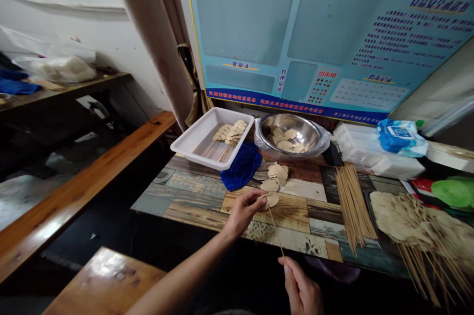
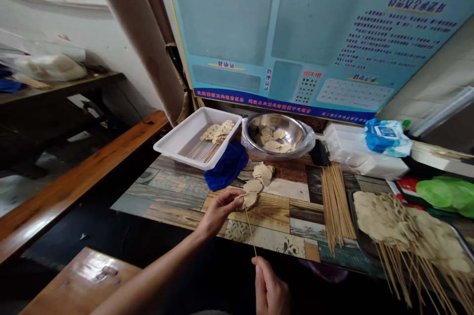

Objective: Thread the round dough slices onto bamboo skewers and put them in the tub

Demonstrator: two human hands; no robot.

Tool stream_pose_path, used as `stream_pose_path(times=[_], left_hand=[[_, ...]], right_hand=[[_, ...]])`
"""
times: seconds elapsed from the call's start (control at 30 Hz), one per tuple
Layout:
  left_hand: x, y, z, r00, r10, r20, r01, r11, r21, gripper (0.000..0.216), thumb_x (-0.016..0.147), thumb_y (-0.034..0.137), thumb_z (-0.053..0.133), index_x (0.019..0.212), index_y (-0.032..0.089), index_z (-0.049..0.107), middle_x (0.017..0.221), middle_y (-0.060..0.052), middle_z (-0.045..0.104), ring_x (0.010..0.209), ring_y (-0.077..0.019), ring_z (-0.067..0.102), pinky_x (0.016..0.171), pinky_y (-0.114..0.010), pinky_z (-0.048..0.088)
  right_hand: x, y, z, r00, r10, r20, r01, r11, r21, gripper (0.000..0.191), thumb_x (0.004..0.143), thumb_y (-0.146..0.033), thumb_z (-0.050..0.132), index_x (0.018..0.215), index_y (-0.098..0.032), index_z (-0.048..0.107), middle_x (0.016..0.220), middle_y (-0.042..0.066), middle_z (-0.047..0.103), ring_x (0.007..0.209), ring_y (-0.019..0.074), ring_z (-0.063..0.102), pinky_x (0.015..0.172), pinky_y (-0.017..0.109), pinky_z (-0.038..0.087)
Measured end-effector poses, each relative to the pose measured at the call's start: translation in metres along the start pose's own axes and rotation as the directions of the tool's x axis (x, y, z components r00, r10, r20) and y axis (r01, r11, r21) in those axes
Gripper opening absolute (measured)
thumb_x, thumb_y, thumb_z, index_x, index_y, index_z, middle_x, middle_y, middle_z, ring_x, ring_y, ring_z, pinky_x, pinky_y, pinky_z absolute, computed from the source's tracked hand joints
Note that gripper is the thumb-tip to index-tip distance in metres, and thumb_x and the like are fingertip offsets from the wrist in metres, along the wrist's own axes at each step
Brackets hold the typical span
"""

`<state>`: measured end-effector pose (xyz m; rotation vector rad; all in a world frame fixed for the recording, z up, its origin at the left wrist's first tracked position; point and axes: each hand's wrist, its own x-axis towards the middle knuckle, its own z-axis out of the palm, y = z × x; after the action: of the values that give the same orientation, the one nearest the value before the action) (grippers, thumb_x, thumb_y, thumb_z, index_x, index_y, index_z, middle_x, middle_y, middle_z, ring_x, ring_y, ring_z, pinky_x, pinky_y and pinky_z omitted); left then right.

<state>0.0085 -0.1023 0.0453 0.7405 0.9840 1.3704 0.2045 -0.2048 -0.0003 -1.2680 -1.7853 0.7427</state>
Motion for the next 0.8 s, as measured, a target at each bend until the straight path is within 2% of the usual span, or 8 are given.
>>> stream_pose_path(times=[0.2,0.3,0.37,0.4,0.5,0.6,0.7,0.8], left_hand=[[-0.02,-0.026,0.006,0.983,-0.164,0.08,0.168,0.985,-0.035,0.057,0.062,0.036,0.078,0.11,0.015,0.054,0.064,0.003,0.06,0.06,-0.0117,0.058,0.066,-0.028,0.048],[-0.025,-0.034,0.003,0.971,-0.2,0.131,0.189,0.978,0.091,0.055,0.067,0.04,0.072,0.112,0.015,0.053,0.068,0.001,0.061,0.062,-0.0139,0.059,0.066,-0.03,0.048],[-0.021,-0.032,-0.005,0.989,-0.083,0.126,0.041,0.952,0.304,0.041,0.074,0.039,0.066,0.107,0.016,0.057,0.075,-0.003,0.063,0.07,-0.0157,0.059,0.069,-0.03,0.047],[-0.016,-0.03,-0.011,0.992,0.023,0.125,-0.076,0.896,0.437,0.031,0.078,0.036,0.062,0.101,0.016,0.06,0.08,-0.004,0.063,0.074,-0.0165,0.059,0.072,-0.03,0.046],[0.005,-0.025,-0.028,0.931,0.309,0.195,-0.341,0.544,0.767,0.017,0.081,0.028,0.057,0.091,0.018,0.066,0.093,-0.008,0.062,0.087,-0.0199,0.056,0.08,-0.033,0.043],[0.02,-0.026,-0.038,0.88,0.384,0.28,-0.397,0.272,0.876,0.024,0.079,0.022,0.059,0.101,0.019,0.065,0.1,-0.009,0.06,0.092,-0.0224,0.053,0.083,-0.037,0.043],[0.021,-0.028,-0.037,0.848,0.451,0.278,-0.406,0.216,0.888,0.017,0.08,0.02,0.056,0.095,0.019,0.065,0.099,-0.009,0.059,0.092,-0.0213,0.052,0.082,-0.036,0.043],[0.015,-0.025,-0.031,0.836,0.499,0.228,-0.428,0.333,0.84,0.01,0.081,0.023,0.055,0.084,0.018,0.064,0.099,-0.008,0.058,0.094,-0.0205,0.051,0.085,-0.036,0.042]], right_hand=[[0.007,0.003,-0.001,0.994,-0.087,0.066,0.094,0.99,-0.109,0.029,0.096,-0.026,0.037,0.105,-0.019,0.063,0.094,0.007,0.075,0.086,0.0148,0.072,0.074,0.014,0.054],[0.011,0.008,-0.004,0.985,-0.141,0.097,0.156,0.975,-0.161,0.028,0.095,-0.022,0.037,0.105,-0.016,0.062,0.094,0.008,0.075,0.086,0.0152,0.072,0.074,0.014,0.055],[0.012,0.011,-0.007,0.984,-0.154,0.085,0.168,0.968,-0.186,0.028,0.095,-0.022,0.037,0.104,-0.016,0.063,0.093,0.009,0.075,0.086,0.016,0.072,0.074,0.015,0.055],[0.012,0.012,-0.008,0.985,-0.155,0.079,0.167,0.966,-0.196,0.027,0.095,-0.023,0.038,0.104,-0.016,0.063,0.093,0.009,0.075,0.086,0.0162,0.072,0.074,0.016,0.056],[0.011,0.014,-0.011,0.985,-0.161,0.057,0.169,0.963,-0.212,0.027,0.095,-0.023,0.039,0.104,-0.017,0.063,0.093,0.008,0.076,0.085,0.0165,0.073,0.074,0.016,0.056],[0.011,0.014,-0.01,0.982,-0.182,0.049,0.189,0.96,-0.206,0.027,0.095,-0.023,0.039,0.106,-0.017,0.063,0.092,0.007,0.076,0.085,0.0165,0.073,0.074,0.016,0.056],[0.01,0.014,-0.01,0.982,-0.175,0.064,0.185,0.962,-0.2,0.027,0.095,-0.022,0.039,0.106,-0.017,0.062,0.092,0.007,0.076,0.085,0.0162,0.073,0.074,0.016,0.056],[0.009,0.013,-0.01,0.985,-0.155,0.075,0.166,0.97,-0.18,0.026,0.095,-0.023,0.039,0.106,-0.017,0.062,0.092,0.007,0.076,0.085,0.0156,0.073,0.074,0.015,0.056]])
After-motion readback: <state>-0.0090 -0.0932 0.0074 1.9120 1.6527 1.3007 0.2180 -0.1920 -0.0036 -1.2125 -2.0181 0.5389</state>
